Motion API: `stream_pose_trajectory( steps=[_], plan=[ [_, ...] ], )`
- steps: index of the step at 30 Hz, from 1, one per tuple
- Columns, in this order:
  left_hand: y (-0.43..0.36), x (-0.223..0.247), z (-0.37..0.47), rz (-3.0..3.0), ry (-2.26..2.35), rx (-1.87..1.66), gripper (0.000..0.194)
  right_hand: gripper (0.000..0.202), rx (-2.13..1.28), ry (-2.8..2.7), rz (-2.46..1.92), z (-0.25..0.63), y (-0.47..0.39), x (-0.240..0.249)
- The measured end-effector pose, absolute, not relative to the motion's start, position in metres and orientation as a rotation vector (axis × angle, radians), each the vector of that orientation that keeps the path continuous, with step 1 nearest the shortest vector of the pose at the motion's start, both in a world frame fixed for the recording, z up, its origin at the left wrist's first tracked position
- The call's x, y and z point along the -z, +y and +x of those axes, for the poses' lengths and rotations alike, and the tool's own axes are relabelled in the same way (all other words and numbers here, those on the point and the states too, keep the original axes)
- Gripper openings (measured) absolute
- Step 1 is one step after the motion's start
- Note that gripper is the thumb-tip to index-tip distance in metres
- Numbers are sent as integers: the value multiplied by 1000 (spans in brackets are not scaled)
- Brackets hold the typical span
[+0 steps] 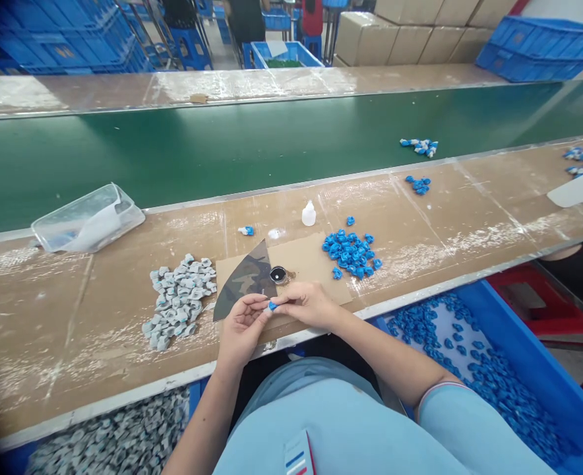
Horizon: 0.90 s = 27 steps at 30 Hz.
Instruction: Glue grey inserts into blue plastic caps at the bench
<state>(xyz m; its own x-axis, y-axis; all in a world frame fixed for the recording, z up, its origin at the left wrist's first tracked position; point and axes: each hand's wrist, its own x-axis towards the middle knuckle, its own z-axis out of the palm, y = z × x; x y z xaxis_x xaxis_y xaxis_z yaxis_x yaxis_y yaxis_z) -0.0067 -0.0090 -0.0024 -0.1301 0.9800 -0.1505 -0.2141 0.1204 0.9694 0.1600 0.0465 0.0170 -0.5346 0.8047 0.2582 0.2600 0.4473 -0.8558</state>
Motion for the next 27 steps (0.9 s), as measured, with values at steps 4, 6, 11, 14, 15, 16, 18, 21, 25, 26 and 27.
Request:
stream_pose_trajectory(
  steps=[4,6,11,14,15,16,18,21,25,26,27],
  plan=[
    [-8,-1,-5,875,1237,-1286,29,16,-1043,-1905,-953,155,37,-6],
    [-7,-5,-4,901,1234,-1263,28,17,-998,-1953,-917,160,36,-8],
    [12,-18,-22,984,1384,-1364,27,14,-584,-2012,-1118,201,44,-22],
    [46,-25,-42,1034,1522,-1386,28,16,-328,-1968,-1376,234,53,-24],
    [60,-26,-47,1057,1572,-1367,26,18,-298,-2004,-1395,243,55,-23],
    [74,-28,-51,1082,1623,-1340,24,20,-290,-2058,-1385,250,56,-21],
    [99,-30,-56,1134,1761,-1271,14,24,-301,-2187,-1315,257,58,-17],
    [124,-32,-59,1183,1863,-1238,9,24,-301,-2280,-1272,256,57,-11],
    [120,-34,-75,1197,1920,-1261,19,22,-310,-2259,-1324,252,55,-6],
    [114,-35,-82,1198,1948,-1266,20,22,-304,-2256,-1329,251,56,-5],
    [106,-36,-90,1216,1991,-1255,20,22,-289,-2253,-1330,251,56,-3]
  ],
)
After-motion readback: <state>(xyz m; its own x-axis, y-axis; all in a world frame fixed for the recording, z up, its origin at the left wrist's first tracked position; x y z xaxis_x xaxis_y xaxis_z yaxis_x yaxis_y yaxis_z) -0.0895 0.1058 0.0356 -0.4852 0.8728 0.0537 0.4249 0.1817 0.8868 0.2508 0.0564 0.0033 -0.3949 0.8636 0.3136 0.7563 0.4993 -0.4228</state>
